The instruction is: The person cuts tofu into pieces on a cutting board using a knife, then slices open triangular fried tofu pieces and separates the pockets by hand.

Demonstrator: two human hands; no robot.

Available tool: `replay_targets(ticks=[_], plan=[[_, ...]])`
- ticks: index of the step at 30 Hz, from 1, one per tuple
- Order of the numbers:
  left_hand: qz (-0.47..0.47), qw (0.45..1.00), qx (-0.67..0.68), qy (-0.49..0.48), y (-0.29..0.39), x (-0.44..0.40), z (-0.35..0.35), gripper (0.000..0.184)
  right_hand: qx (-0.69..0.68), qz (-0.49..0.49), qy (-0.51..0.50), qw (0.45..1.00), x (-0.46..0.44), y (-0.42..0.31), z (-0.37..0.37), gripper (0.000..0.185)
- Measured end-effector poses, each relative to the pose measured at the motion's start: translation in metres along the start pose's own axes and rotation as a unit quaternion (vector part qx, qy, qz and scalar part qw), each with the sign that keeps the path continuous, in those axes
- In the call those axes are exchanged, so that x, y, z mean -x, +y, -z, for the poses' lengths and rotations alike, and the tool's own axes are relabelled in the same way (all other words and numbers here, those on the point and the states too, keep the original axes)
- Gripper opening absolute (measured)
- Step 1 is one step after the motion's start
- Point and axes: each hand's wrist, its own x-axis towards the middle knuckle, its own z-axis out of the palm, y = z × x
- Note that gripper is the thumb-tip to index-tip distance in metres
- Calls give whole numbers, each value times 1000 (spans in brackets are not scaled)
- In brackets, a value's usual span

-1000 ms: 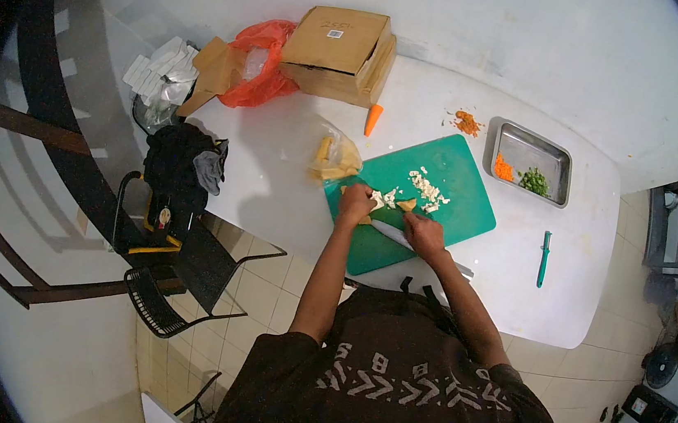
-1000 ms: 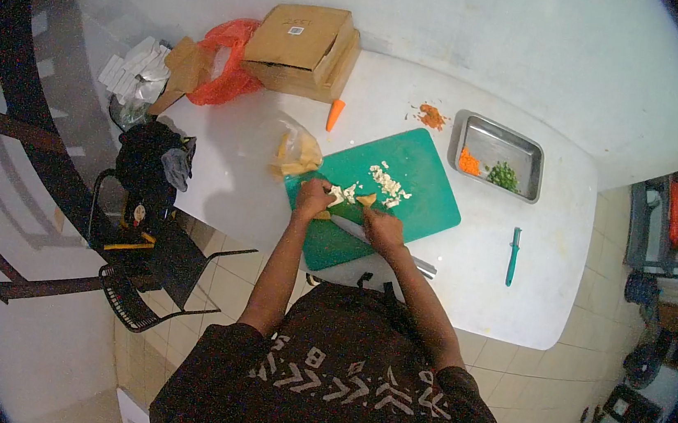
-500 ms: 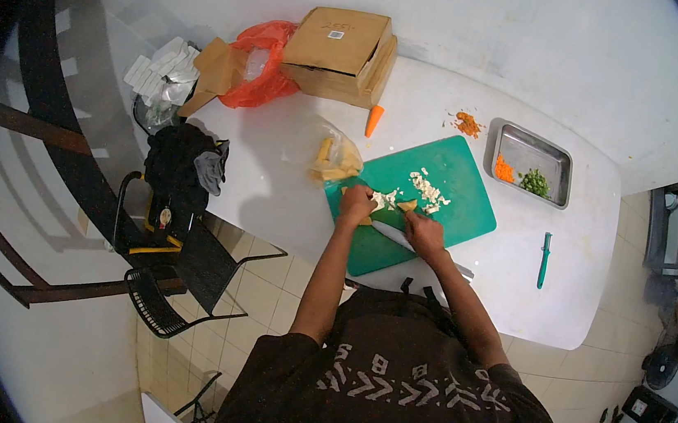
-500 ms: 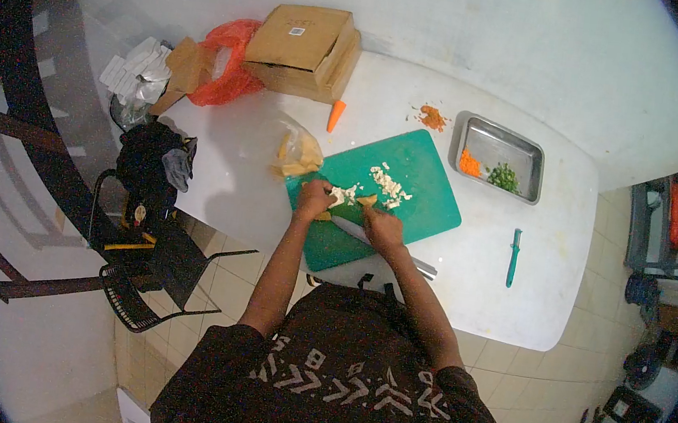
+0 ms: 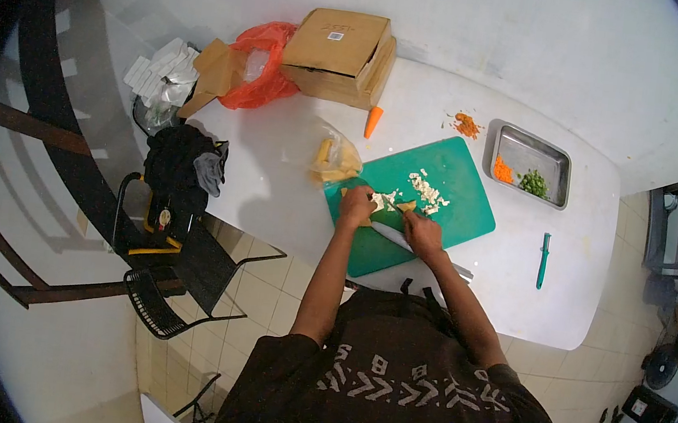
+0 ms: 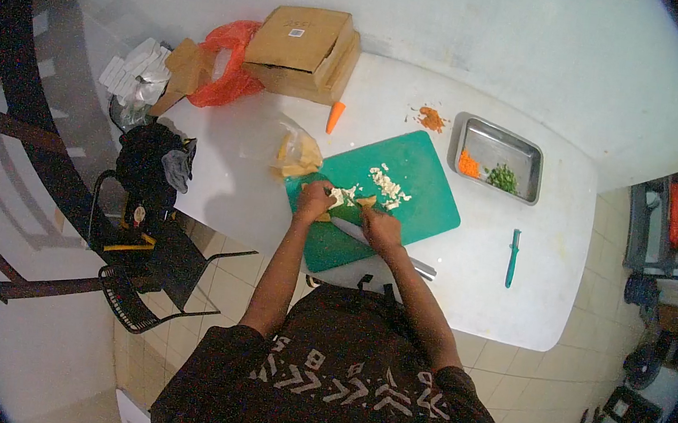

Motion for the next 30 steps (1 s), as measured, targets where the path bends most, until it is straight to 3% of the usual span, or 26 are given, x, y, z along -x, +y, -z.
replay_targets(ticks=[11, 25, 28, 30], plan=[[30, 999, -13, -14, 8, 4, 6, 31, -13, 6, 25, 1000, 0, 2, -7, 9], [4, 1000, 0, -8, -7, -3, -4, 31, 4, -8, 42, 999, -1, 3, -2, 15], [-2, 1000, 5, 11, -10, -2, -7, 30, 14, 8, -14, 1000, 3, 2, -2, 10], [-5, 1000, -3, 23, -9, -3, -8, 30, 1, 15, 2, 1000, 7, 0, -2, 9]])
